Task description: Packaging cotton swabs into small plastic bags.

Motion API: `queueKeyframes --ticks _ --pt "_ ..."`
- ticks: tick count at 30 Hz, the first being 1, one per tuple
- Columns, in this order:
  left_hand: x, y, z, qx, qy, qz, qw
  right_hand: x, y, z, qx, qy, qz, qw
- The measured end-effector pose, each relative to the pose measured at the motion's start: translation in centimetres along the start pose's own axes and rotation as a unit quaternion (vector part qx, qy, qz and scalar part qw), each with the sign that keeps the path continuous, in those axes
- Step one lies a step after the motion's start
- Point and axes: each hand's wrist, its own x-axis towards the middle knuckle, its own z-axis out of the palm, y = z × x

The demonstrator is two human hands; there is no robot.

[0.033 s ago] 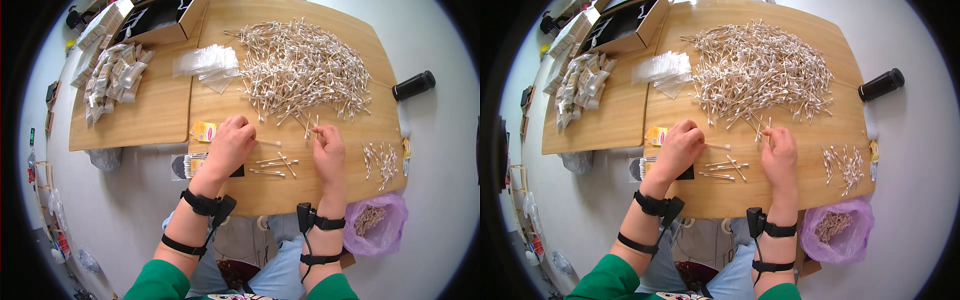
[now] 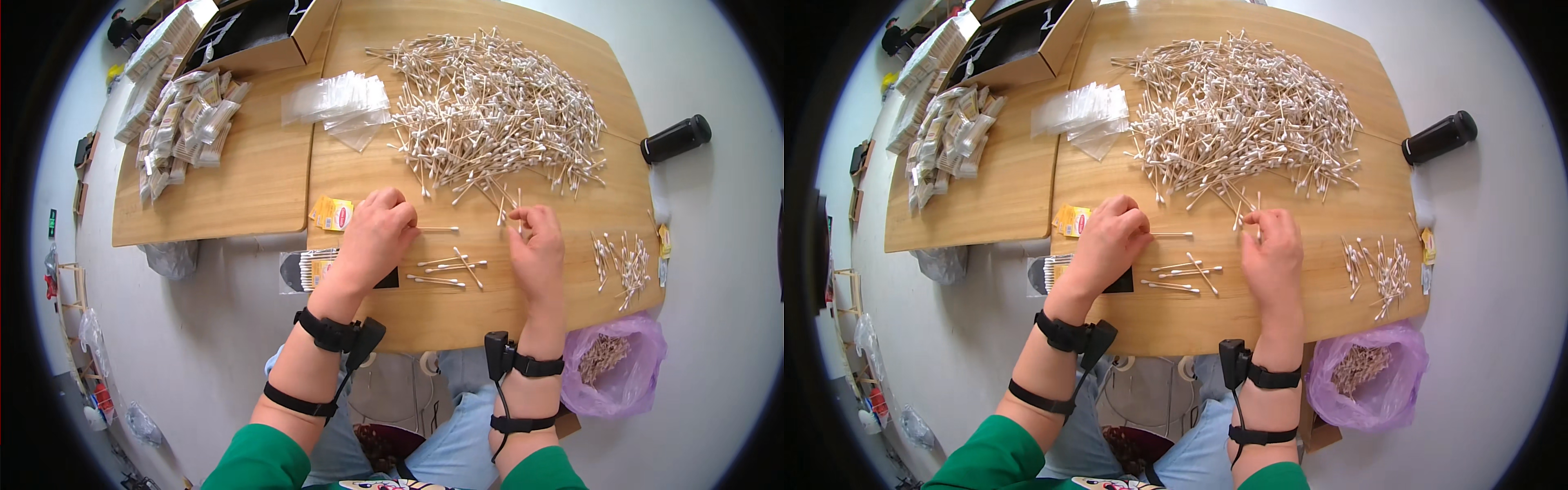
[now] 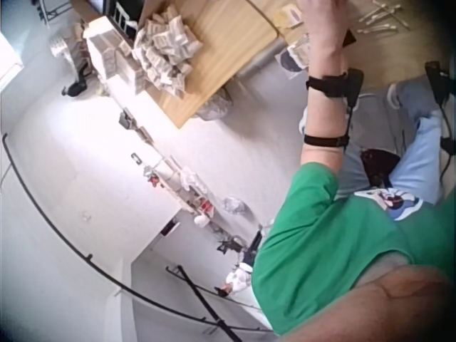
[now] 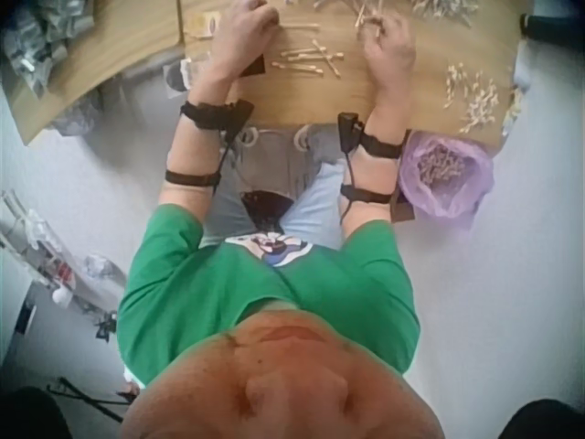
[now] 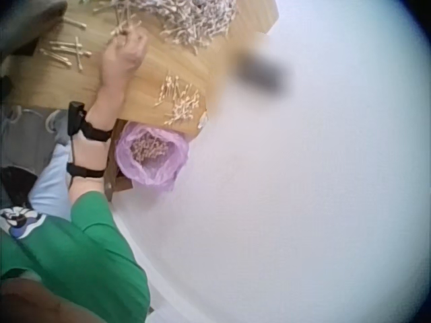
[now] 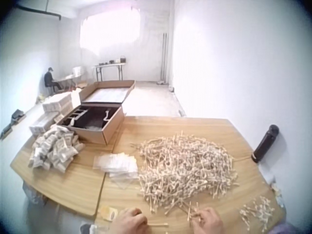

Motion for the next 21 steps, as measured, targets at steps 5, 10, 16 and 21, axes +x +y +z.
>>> queueKeyframes --ticks 5,10,16,21 --pt "-0.2 0.3 0.0 -0.004 -0.018 -0.019 1.000 -1.0 -3.5 -1.4 -0.027 -0.275 0.049 0.960" --pt "-0.5 1.1 0.0 -0.051 -0.054 -0.033 0.997 -2.7 -4.4 -0.1 -0.119 -0.312 -0.004 0.943" --pt "-0.9 1.6 -0.2 -0.055 -0.098 -0.003 0.994 -2.0 -2.8 -1.1 -0.047 -0.220 -0.017 0.974" --pt "-0.8 1.7 -1.6 -0.100 -0.180 -0.003 0.979 -1.5 -2.7 0.2 -0.080 -0.232 -0.053 0.968"
